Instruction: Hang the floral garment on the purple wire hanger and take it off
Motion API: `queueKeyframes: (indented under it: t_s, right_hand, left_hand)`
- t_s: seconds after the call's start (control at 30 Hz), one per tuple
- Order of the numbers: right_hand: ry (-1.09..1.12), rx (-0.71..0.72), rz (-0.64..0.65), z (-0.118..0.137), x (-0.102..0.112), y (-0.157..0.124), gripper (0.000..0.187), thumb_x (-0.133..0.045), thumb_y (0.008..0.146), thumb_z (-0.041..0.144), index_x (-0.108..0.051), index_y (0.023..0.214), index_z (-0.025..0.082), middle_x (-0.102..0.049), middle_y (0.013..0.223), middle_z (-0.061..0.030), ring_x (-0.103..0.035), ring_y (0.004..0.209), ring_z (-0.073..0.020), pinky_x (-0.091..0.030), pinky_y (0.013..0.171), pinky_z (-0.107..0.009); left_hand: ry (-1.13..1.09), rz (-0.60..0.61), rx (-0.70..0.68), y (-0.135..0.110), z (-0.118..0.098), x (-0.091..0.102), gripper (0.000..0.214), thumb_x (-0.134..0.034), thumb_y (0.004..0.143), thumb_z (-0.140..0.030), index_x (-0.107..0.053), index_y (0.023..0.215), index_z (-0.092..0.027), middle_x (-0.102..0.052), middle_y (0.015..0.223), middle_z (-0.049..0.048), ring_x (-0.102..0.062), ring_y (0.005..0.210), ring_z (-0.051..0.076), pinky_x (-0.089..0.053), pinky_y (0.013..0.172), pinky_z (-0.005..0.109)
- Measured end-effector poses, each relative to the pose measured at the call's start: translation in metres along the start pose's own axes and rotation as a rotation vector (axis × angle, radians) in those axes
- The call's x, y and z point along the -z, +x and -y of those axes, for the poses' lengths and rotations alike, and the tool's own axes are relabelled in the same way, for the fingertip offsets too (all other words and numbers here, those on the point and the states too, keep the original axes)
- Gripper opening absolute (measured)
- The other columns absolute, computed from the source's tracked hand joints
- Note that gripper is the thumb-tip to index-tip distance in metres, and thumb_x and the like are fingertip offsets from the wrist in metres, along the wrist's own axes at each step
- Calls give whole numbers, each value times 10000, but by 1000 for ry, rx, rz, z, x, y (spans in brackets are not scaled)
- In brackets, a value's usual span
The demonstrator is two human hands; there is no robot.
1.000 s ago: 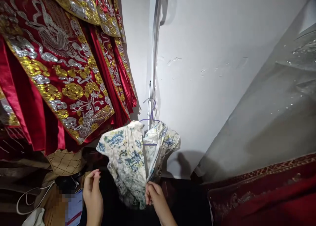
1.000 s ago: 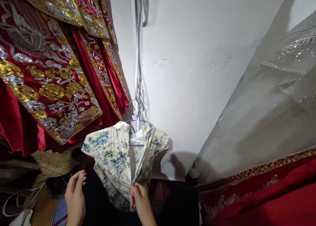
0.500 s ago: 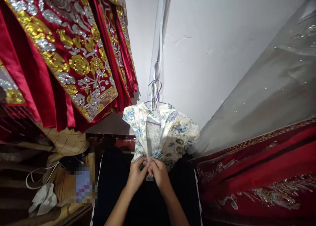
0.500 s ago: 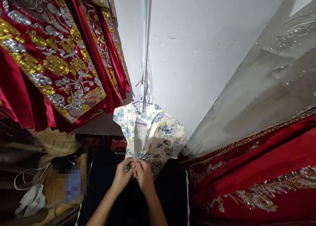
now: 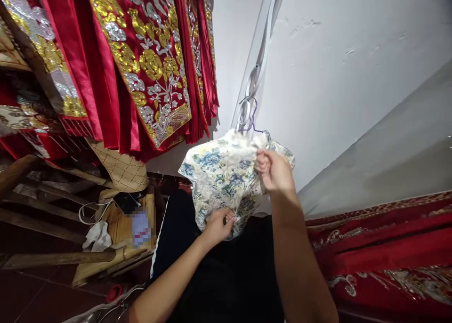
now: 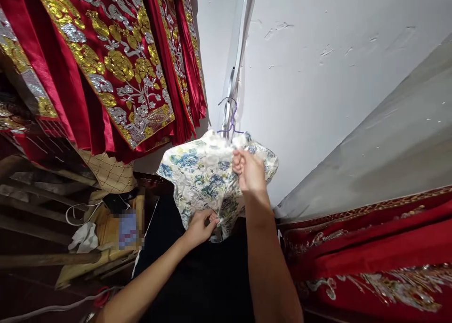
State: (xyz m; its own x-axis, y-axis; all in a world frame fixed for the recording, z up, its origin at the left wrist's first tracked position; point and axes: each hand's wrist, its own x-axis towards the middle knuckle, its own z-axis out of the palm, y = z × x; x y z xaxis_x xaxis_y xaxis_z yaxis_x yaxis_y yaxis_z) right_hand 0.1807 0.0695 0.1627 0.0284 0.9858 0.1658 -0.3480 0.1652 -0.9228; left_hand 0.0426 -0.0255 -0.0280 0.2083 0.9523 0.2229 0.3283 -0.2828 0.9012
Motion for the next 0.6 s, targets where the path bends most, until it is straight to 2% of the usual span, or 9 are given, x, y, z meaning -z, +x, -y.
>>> queueKeyframes:
  t_s: [0.1, 0.17, 0.23, 0.33, 0.4, 0.47, 0.53, 0.6]
  right_hand:
    - [67, 79, 42, 15, -13, 10, 166, -665, 780, 308, -594, 742, 162, -442, 515, 67, -366, 409, -50, -280, 368, -169]
    - [31, 100, 6, 6, -16, 0, 167, -650, 787, 319, -608, 762, 159, -482, 517, 56, -403, 414, -55, -293, 375, -166]
    - [-50, 87, -27, -10, -16, -14, 172, -634, 787, 325, -614, 749, 158, -512, 497, 44, -419, 402, -61, -287, 373, -170]
    - [-149, 73, -34, -24, -18, -28, 180, -601, 789, 315, -606, 695, 161, -520, 459, 36, -409, 376, -65, -273, 371, -180]
    - [-187, 112, -26, -20, -22, -30, 191, -580, 797, 300, -612, 672, 160, -524, 453, 30, -415, 380, -67, -287, 386, -184]
    - [-217, 169, -1, -10, -28, -27, 183, -571, 797, 271, -621, 661, 159, -525, 453, 27, -431, 398, -71, -302, 407, -186]
    - [-227, 228, 18, -3, -32, -24, 168, -568, 789, 238, -625, 651, 160, -516, 451, 29, -439, 415, -75, -309, 424, -189]
    - [-219, 267, 6, -3, -31, -21, 157, -566, 781, 223, -625, 649, 162, -502, 445, 34, -426, 416, -76, -302, 428, -195]
  left_hand:
    - [4, 9, 9, 2, 9, 8, 135, -600, 853, -271, -625, 775, -164, -633, 726, 33, -591, 702, 168, -443, 661, 264]
    - [-2, 4, 20, 5, 9, 14, 165, -605, 851, -282, -623, 744, -158, -626, 692, 27, -586, 665, 163, -442, 633, 262]
    - [-17, -21, 18, 12, -2, 21, 178, -580, 878, -299, -641, 794, -154, -648, 744, 36, -602, 711, 169, -461, 672, 268]
    - [-113, -146, -93, 36, -43, 35, 228, -514, 944, -324, -646, 1041, -167, -677, 917, 55, -622, 847, 173, -481, 792, 287]
    - [-225, -290, -243, 59, -80, 49, 313, -502, 961, -315, -562, 1236, -179, -667, 934, 48, -627, 839, 158, -491, 799, 283]
    - [-242, -345, -359, 82, -115, 64, 404, -469, 978, -282, -465, 1375, -207, -667, 975, 48, -634, 842, 145, -497, 797, 272]
    - [-132, -317, -444, 100, -139, 77, 323, -462, 974, -227, -560, 1281, -197, -677, 980, 54, -635, 861, 146, -491, 806, 266]
    - [-11, -294, -489, 109, -151, 86, 228, -488, 955, -187, -633, 1131, -177, -688, 934, 50, -635, 844, 150, -483, 791, 262]
